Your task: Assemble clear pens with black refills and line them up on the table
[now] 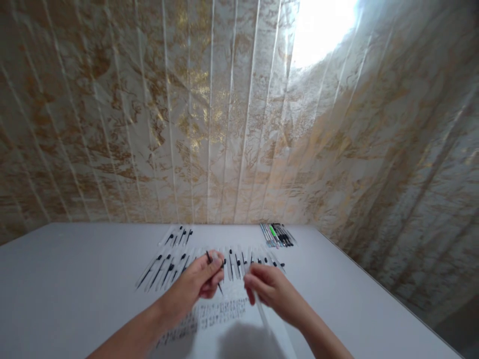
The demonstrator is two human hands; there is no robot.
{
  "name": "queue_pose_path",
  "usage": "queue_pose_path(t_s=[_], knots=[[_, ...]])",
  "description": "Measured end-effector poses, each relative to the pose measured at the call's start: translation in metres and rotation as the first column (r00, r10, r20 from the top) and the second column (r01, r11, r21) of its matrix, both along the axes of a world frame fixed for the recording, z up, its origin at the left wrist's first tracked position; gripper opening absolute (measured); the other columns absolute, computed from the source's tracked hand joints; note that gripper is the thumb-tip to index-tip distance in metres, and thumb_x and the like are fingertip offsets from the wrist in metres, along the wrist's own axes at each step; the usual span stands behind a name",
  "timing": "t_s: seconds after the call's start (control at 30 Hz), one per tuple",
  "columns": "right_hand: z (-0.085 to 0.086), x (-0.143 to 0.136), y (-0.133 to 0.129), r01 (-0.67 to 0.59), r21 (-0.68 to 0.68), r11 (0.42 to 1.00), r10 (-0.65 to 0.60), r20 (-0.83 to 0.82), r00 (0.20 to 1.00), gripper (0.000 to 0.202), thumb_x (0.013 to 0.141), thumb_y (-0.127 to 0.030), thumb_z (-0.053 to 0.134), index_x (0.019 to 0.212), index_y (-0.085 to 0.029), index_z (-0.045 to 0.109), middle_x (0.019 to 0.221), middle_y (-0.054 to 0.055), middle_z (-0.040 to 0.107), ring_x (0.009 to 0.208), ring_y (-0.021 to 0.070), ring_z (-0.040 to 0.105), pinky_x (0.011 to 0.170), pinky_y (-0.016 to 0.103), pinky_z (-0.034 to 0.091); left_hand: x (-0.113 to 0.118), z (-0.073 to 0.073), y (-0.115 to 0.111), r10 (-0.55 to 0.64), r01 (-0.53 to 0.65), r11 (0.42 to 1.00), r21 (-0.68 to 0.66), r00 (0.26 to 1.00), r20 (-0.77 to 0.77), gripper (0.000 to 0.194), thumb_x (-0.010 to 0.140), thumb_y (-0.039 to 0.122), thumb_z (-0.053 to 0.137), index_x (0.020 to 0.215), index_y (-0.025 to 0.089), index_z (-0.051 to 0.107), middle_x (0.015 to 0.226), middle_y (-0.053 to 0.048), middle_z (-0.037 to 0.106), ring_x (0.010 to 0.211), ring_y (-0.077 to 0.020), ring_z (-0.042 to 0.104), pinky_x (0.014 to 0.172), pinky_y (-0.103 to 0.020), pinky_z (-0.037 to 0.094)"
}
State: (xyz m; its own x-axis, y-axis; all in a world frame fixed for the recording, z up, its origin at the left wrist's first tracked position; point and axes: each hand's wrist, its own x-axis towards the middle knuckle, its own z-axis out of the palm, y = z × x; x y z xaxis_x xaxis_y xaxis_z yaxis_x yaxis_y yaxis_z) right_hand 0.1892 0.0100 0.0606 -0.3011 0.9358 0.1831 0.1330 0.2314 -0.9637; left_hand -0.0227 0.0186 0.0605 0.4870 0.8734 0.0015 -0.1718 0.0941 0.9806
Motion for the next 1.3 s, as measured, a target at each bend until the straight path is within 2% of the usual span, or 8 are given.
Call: queue_pose_path(t_s=[0.13, 0.33, 0.57, 0.73, 0.87, 1.0, 1.13, 1.3], knots=[[-0.008, -0.025, -0.016, -0.141, -0.04, 0.989, 0.147, 0.298, 0.943, 0.026, 0.085, -0.024, 0.064, 0.061, -0.019, 0.058, 0.049, -0.006, 0.055, 0.046, 0.0087, 0.039, 0.048, 0.022, 0.027, -0.006, 0.009, 0.005, 0.169, -0.168, 0.986, -0.016, 0.981, 0.091, 0.047, 0.081, 0.063, 0.063, 0.091, 0.023, 0.039, 0.062, 0.012, 0.033, 0.053, -0.0071, 0.016, 0.051, -0.021, 0.017], [-0.014, -0.033, -0.016, -0.111, 0.005, 0.994, 0.103, 0.344, 0.933, 0.025, 0.086, -0.027, 0.063, 0.063, -0.02, 0.055, 0.051, -0.006, 0.054, 0.048, 0.0099, 0.043, 0.051, 0.022, 0.03, 0.0, 0.009, -0.001, 0.162, -0.158, 0.987, -0.041, 0.982, 0.096, 0.051, 0.078, 0.064, 0.067, 0.09, 0.021, 0.044, 0.06, 0.011, 0.039, 0.051, -0.0058, 0.019, 0.049, -0.022, 0.014], [-0.013, -0.034, -0.015, -0.115, -0.012, 0.993, 0.112, 0.318, 0.941, 0.025, 0.085, -0.028, 0.063, 0.063, -0.021, 0.053, 0.051, -0.006, 0.052, 0.047, 0.0105, 0.043, 0.05, 0.022, 0.031, 0.003, 0.011, -0.006, 0.101, -0.101, 0.995, 0.002, 0.994, 0.051, 0.048, 0.08, 0.063, 0.065, 0.087, 0.021, 0.044, 0.059, 0.011, 0.039, 0.051, -0.0058, 0.019, 0.048, -0.023, 0.014], [-0.025, -0.041, -0.018, -0.156, -0.023, 0.988, 0.157, 0.221, 0.962, 0.015, 0.082, -0.02, 0.061, 0.068, -0.02, 0.057, 0.057, -0.005, 0.055, 0.05, 0.0099, 0.045, 0.051, 0.021, 0.032, 0.007, 0.005, -0.012, 0.053, -0.048, 0.995, 0.083, 0.997, -0.052, 0.04, 0.085, 0.057, 0.062, 0.085, 0.02, 0.049, 0.057, 0.008, 0.051, 0.044, -0.0048, 0.027, 0.043, -0.022, 0.015], [-0.041, -0.051, -0.021, -0.198, -0.109, 0.974, 0.209, 0.096, 0.973, 0.008, 0.078, -0.021, 0.061, 0.071, -0.019, 0.059, 0.059, -0.004, 0.054, 0.046, 0.0086, 0.044, 0.047, 0.02, 0.032, 0.007, 0.006, -0.017, 0.079, -0.055, 0.983, 0.176, 0.988, -0.133, 0.031, 0.091, 0.051, 0.057, 0.089, 0.02, 0.05, 0.059, 0.006, 0.057, 0.045, -0.007, 0.04, 0.043, -0.02, 0.025], [-0.046, -0.056, -0.022, -0.205, -0.173, 0.963, 0.212, 0.02, 0.977, 0.01, 0.08, -0.028, 0.062, 0.076, -0.019, 0.062, 0.059, -0.004, 0.057, 0.04, 0.0071, 0.041, 0.043, 0.019, 0.032, 0.001, 0.018, -0.017, 0.16, -0.127, 0.967, 0.222, 0.978, -0.136, 0.029, 0.092, 0.049, 0.056, 0.094, 0.021, 0.052, 0.071, 0.002, 0.066, 0.043, -0.0049, 0.03, 0.039, -0.019, 0.018], [-0.038, -0.058, -0.024, -0.217, -0.204, 0.955, 0.22, -0.006, 0.975, 0.009, 0.078, -0.026, 0.064, 0.081, -0.018, 0.068, 0.059, -0.004, 0.058, 0.044, 0.0071, 0.04, 0.045, 0.019, 0.032, -0.005, 0.032, -0.017, 0.22, -0.209, 0.951, 0.227, 0.975, -0.022, 0.03, 0.092, 0.05, 0.055, 0.093, 0.02, 0.051, 0.071, 0.001, 0.068, 0.041, -0.0033, 0.017, 0.038, -0.019, 0.01], [-0.028, -0.056, -0.029, -0.253, -0.052, 0.966, 0.256, 0.05, 0.965, 0.038, 0.081, -0.055, 0.063, 0.08, -0.017, 0.071, 0.059, 0.0, 0.059, 0.055, 0.0131, 0.05, 0.058, 0.025, 0.04, -0.012, 0.039, -0.013, 0.231, -0.25, 0.967, 0.057, 0.945, 0.234, 0.025, 0.092, 0.044, 0.061, 0.094, 0.02, 0.052, 0.086, 0.0, 0.068, 0.045, -0.0019, 0.018, 0.039, -0.014, 0.019]])
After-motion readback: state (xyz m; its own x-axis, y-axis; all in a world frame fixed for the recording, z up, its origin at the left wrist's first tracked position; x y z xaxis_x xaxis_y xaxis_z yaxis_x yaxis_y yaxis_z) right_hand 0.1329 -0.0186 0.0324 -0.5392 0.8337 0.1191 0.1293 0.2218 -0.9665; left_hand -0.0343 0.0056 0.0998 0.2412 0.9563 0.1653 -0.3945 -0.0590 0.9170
